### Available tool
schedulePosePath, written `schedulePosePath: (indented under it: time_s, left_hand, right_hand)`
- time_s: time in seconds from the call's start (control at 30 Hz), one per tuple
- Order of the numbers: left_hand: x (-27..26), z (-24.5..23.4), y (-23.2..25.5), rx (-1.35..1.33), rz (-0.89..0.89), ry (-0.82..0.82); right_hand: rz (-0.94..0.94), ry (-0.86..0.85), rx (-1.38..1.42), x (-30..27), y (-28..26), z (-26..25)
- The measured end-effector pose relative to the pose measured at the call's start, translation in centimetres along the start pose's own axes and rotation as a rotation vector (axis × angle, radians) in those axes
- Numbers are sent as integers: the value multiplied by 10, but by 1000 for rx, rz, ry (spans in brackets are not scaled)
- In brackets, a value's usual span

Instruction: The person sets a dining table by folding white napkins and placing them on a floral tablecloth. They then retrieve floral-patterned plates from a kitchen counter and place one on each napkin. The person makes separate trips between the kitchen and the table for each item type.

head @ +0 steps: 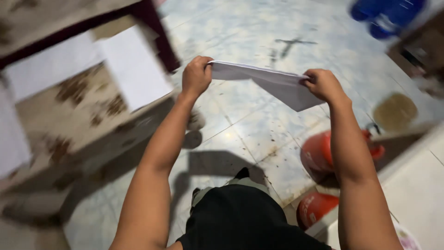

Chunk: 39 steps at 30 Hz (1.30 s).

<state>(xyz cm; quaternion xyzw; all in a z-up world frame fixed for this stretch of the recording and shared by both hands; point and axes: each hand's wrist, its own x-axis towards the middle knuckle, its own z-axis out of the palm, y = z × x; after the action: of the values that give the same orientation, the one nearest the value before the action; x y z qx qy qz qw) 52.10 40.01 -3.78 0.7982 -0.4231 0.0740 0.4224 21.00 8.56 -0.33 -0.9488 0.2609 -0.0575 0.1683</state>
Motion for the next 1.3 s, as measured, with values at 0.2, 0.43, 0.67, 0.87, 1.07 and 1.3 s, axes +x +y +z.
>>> schedulePosePath:
  time_s: [0.2, 0.43, 0.67, 0.87, 1.07, 1.3]
  left_hand:
    - [-107, -158, -90, 53, -208, 129]
    - [-228, -315, -142, 41, -379, 305]
    - [-317, -429, -181, 146, -471, 466]
    - [-349, -479, -217, 181, -542, 454]
    - [-336, -512, -273, 227, -540, 386]
    - [-303, -545, -323, 245, -667, 226]
  right_hand:
    - [-186, -103, -32, 43, -110, 86]
    - [-272, -222, 306, 59, -272, 147]
    - [-539, -589, 713, 86, -410, 184]
    - [-575, -573, 524, 101, -521, 177]
    - [-804, -505, 92, 160, -585, 214]
    - [-770, -477, 90, 253, -617, 264]
